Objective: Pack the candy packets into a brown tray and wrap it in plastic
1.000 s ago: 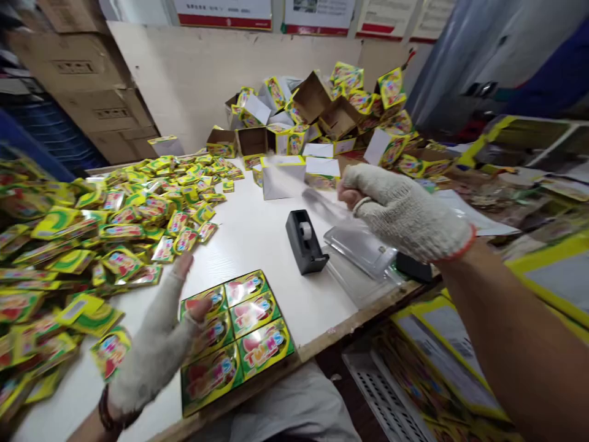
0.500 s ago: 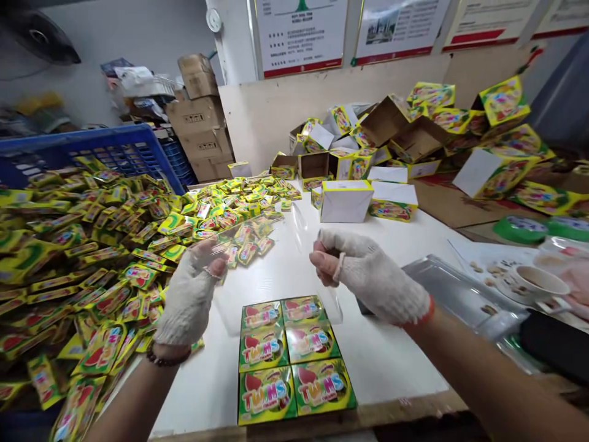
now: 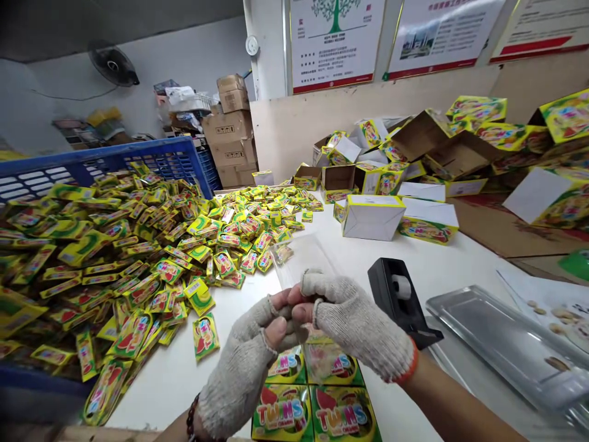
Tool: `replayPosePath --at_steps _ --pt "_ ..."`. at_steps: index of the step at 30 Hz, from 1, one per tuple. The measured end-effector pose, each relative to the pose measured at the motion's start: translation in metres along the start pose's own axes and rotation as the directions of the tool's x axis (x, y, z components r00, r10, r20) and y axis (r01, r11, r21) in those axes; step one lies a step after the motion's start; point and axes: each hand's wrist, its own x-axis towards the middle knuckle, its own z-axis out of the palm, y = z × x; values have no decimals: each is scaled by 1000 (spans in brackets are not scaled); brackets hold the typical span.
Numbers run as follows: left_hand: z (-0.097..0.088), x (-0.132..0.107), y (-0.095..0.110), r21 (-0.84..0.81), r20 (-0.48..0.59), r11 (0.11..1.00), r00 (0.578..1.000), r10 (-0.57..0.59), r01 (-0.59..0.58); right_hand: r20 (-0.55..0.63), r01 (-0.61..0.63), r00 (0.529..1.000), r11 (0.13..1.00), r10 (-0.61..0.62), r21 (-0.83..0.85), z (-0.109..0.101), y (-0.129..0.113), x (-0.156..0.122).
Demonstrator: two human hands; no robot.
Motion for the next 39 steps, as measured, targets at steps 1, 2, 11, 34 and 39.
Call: replayPosePath --at_steps 1,2,11,34,39 --pt "-1 0 1 9 -2 1000 1000 -9 9 2 -3 1000 1000 3 17 -1 1 0" --pt "-1 -1 3 17 -5 1000 1000 -15 15 -2 0 1000 1000 0 22 -2 2 -1" --pt "-1 -4 4 49 -16 999 1000 -1 2 4 81 997 997 -81 -3 0 0 -3" --pt "4 -4 7 192 -70 981 997 36 -22 -20 99 995 988 -102 -114 8 -2 -7" --pt "1 -3 8 245 -48 969 998 49 -36 -45 95 993 968 -109 -234 9 -1 -10"
